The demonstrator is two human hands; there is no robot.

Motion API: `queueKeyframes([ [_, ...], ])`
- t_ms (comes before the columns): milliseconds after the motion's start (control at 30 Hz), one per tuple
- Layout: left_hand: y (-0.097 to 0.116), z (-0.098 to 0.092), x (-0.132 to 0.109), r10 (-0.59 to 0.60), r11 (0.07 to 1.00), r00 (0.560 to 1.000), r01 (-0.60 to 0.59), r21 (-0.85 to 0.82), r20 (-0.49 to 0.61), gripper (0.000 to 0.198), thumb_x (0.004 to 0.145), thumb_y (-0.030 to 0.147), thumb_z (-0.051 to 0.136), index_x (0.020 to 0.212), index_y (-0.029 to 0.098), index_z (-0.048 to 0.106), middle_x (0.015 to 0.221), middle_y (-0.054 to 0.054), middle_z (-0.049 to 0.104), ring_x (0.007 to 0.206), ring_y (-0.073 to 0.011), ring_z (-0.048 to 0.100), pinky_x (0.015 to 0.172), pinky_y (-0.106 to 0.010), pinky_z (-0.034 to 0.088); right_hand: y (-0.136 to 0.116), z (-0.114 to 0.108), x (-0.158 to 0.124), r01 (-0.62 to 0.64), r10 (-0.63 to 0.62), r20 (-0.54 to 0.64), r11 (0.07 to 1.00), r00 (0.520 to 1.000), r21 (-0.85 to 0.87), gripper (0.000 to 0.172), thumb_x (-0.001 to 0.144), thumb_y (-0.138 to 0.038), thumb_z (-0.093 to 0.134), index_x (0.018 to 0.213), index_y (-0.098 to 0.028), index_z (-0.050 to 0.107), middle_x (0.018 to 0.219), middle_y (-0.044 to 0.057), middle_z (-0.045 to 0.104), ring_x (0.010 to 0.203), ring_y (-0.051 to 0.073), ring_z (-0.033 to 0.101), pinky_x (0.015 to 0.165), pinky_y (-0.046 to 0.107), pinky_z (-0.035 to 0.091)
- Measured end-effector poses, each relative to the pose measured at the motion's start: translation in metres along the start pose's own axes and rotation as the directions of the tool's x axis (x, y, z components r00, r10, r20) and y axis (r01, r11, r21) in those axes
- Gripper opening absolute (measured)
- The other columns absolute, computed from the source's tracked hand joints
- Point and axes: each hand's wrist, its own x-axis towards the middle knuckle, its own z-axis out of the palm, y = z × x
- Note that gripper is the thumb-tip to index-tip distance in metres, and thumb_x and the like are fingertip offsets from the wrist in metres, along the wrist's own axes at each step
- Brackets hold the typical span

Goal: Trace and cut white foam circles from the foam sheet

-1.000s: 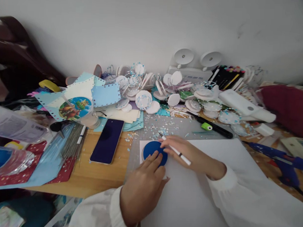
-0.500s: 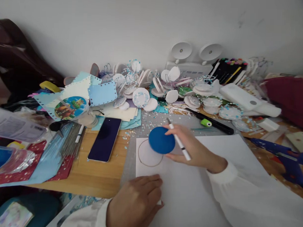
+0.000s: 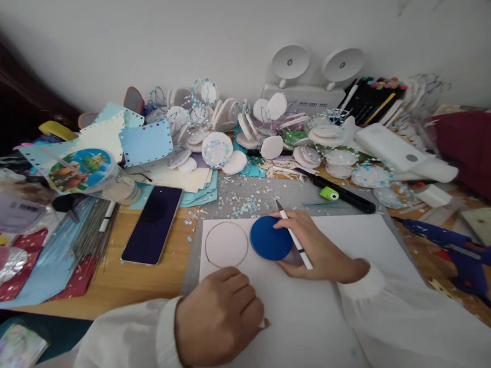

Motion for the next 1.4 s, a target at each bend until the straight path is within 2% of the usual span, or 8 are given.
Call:
queueKeyframes([
  [67,-0.002,0.011,0.012,0.070,0.996,0.996,-0.066,0.060,-0.064,0.020,0.088,0.021,0.054,0.069,0.014,0.055,0.067,-0.002,0.060,0.066,-0.0165,0.057,0.059,-0.031,0.047,0.001,-0.001,0.000,0.005,-0.005,0.002,1.000,1.000,0.002,0.056,0.073,-0.029,0.067,0.121,-0.019,0.040,0.126,0.016,0.048,0.118,0.030,0.045,0.099,0.048,0.037],
  [200,-0.006,0.034,0.028,0.138,0.984,0.982,-0.121,0.133,-0.131,0.024,0.091,0.029,0.053,0.099,0.008,0.064,0.106,-0.011,0.067,0.106,-0.0246,0.060,0.087,-0.036,0.050,0.005,0.000,-0.002,0.002,-0.003,0.041,1.000,0.999,0.014,0.066,0.067,-0.032,0.071,0.123,-0.017,0.038,0.125,0.017,0.046,0.116,0.032,0.043,0.097,0.049,0.037],
  [300,-0.007,0.043,0.029,0.075,0.991,0.990,-0.061,0.119,-0.119,0.034,0.092,0.031,0.050,0.113,0.007,0.062,0.115,-0.011,0.066,0.111,-0.0251,0.059,0.095,-0.037,0.049,0.007,0.000,-0.004,-0.025,0.023,0.056,0.999,0.998,0.032,0.070,0.064,-0.035,0.073,0.123,-0.017,0.039,0.124,0.016,0.045,0.114,0.032,0.042,0.096,0.049,0.037],
  [433,-0.008,0.038,0.026,-0.026,0.993,0.997,0.035,0.112,-0.079,0.039,0.094,0.032,0.043,0.119,0.007,0.060,0.124,-0.012,0.064,0.120,-0.0252,0.057,0.101,-0.037,0.048,0.007,-0.002,-0.004,-0.043,0.041,0.066,0.998,0.997,0.035,0.068,0.065,-0.029,0.071,0.124,-0.018,0.038,0.124,0.015,0.044,0.114,0.032,0.041,0.097,0.050,0.036],
  [767,-0.007,0.039,0.025,-0.155,0.980,0.987,0.160,0.117,-0.051,0.037,0.094,0.022,0.038,0.117,0.006,0.062,0.126,-0.009,0.063,0.120,-0.0218,0.057,0.098,-0.031,0.052,0.007,-0.002,-0.003,-0.092,0.090,0.082,0.996,0.993,0.014,0.061,0.071,-0.030,0.069,0.122,-0.018,0.039,0.125,0.016,0.045,0.115,0.032,0.042,0.095,0.052,0.039],
  [1033,-0.007,0.040,0.024,-0.172,0.981,0.983,0.177,0.079,-0.059,0.036,0.092,0.021,0.042,0.115,0.005,0.063,0.125,-0.010,0.064,0.120,-0.0227,0.057,0.099,-0.032,0.052,0.009,-0.002,-0.002,-0.099,0.097,0.085,0.995,0.992,0.015,0.057,0.072,-0.040,0.072,0.118,-0.022,0.043,0.123,0.015,0.051,0.112,0.032,0.048,0.091,0.050,0.042],
  [1267,-0.007,0.045,0.022,-0.181,0.979,0.978,0.189,0.074,-0.102,0.036,0.092,0.025,0.044,0.115,0.005,0.063,0.126,-0.010,0.063,0.123,-0.0219,0.055,0.101,-0.031,0.051,0.008,-0.004,-0.001,-0.084,0.082,0.083,0.996,0.993,0.022,0.054,0.072,-0.037,0.072,0.114,-0.021,0.042,0.120,0.015,0.050,0.110,0.031,0.047,0.089,0.049,0.043],
  [1400,-0.006,0.045,0.022,-0.181,0.979,0.980,0.187,0.080,-0.077,0.036,0.092,0.025,0.045,0.117,0.005,0.062,0.129,-0.010,0.062,0.125,-0.0222,0.053,0.102,-0.032,0.050,0.010,-0.004,-0.002,-0.089,0.085,0.096,0.995,0.992,0.043,0.055,0.069,-0.035,0.074,0.111,-0.022,0.041,0.122,0.015,0.048,0.111,0.032,0.046,0.090,0.050,0.042],
])
